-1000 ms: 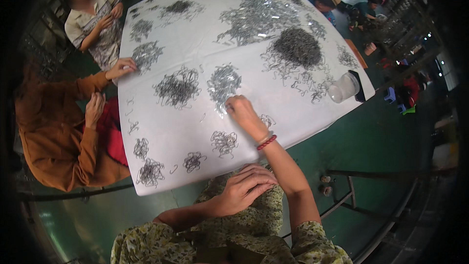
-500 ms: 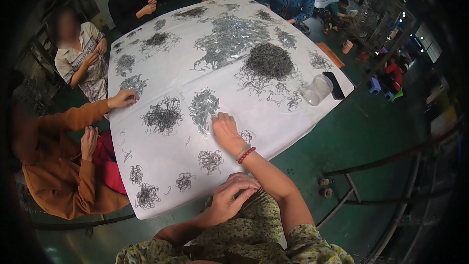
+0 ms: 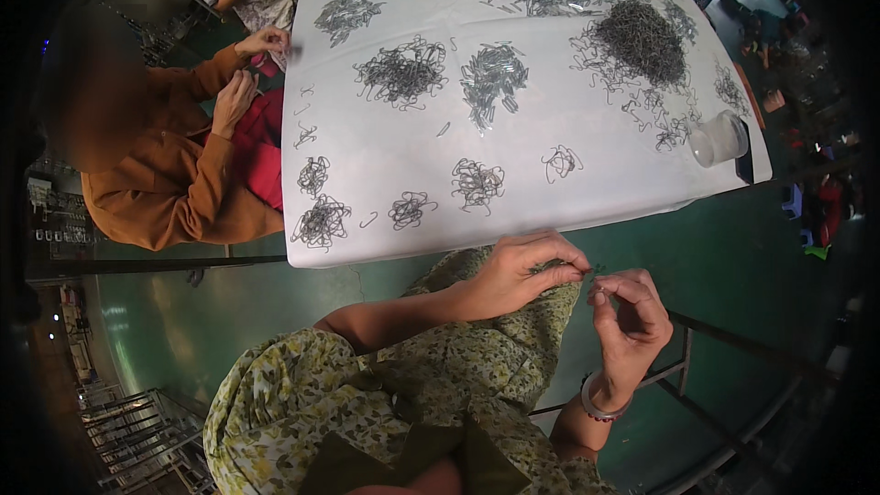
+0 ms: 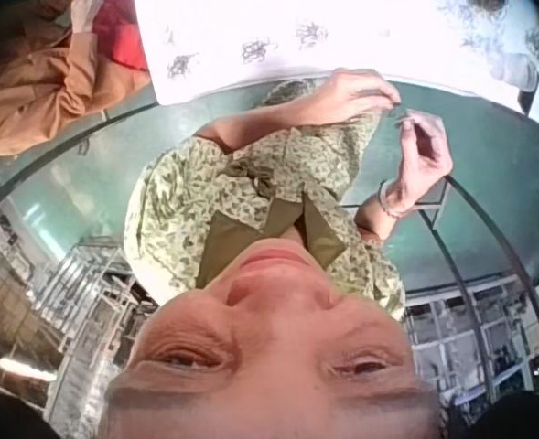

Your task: The person sits at a table and repeatedly picks up small wire pieces, bends or twists them by hand, and places them into piles on a white sheet. They occasionally lift a finished wire assembly and hang it on a nearby rack. Other workers perform similar tasks at the same table.

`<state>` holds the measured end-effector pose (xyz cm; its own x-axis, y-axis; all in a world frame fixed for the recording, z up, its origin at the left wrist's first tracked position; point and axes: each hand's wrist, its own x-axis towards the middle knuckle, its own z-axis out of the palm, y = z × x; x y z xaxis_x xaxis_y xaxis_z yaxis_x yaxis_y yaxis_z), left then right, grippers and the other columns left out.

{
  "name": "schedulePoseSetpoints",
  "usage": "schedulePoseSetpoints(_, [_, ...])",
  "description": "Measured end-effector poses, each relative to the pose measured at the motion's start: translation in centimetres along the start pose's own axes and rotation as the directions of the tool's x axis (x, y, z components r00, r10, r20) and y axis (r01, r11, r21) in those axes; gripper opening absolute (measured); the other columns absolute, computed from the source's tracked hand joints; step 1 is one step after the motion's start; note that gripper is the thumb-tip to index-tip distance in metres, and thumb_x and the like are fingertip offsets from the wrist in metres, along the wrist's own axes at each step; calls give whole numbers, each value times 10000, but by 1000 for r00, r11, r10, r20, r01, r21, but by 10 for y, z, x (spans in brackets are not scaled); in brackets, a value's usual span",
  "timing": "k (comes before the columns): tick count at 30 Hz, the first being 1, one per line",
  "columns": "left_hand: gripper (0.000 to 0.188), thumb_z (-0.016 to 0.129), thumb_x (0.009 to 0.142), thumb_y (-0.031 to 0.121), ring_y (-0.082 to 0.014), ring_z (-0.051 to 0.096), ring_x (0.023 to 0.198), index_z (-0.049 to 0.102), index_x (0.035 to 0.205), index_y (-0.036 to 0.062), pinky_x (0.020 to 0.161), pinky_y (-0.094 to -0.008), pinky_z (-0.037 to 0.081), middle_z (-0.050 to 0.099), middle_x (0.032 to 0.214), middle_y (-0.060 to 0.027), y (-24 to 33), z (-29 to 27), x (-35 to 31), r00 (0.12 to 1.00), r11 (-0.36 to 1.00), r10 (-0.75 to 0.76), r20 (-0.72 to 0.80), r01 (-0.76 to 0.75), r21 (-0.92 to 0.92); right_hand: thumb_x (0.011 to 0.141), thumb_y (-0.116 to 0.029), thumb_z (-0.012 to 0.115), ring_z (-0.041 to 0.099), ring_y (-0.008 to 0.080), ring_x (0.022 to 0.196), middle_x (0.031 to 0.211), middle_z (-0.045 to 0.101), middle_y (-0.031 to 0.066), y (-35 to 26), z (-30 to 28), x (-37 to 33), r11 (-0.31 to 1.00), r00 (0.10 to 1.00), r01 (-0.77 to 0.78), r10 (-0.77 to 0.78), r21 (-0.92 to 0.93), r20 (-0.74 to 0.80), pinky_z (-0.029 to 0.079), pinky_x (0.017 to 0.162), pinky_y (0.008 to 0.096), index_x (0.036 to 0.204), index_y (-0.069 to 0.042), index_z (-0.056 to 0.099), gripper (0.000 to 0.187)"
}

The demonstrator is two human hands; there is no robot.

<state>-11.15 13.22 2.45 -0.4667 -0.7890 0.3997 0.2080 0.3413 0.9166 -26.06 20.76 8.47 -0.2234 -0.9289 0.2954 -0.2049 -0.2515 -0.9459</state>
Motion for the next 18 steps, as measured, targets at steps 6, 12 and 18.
schedulePoseSetpoints(6, [112, 679, 845, 78, -174, 637, 821, 661, 943, 28, 698, -295, 504, 672, 888, -66, 4, 4, 5, 1000, 1000, -5, -15, 5, 7, 775, 152, 614, 565, 143, 760, 859, 605, 103, 1, 11, -1, 983, 990, 43, -66, -178, -127, 476, 665, 243, 931, 75, 647, 177])
schedulePoseSetpoints(12, [104, 683, 835, 73, -179, 627, 833, 659, 924, 24, 719, -312, 494, 669, 885, -62, 2, -1, 6, 1000, 1000, 4, 29, -4, 9, 791, 140, 600, 559, 149, 767, 878, 598, 110, 8, 13, -3, 998, 985, 41, -48, -46, -168, 467, 648, 247, 934, 67, 639, 165])
schedulePoseSetpoints(18, [240, 689, 829, 102, -205, 623, 909, 640, 1054, 36, 822, -336, 491, 659, 950, -67, -7, -12, 3, 995, 999, -34, 91, 34, -3, 799, 130, 575, 526, 173, 750, 878, 580, 123, 25, 20, -5, 991, 969, 114, -125, -64, -214, 453, 618, 260, 943, 62, 614, 164])
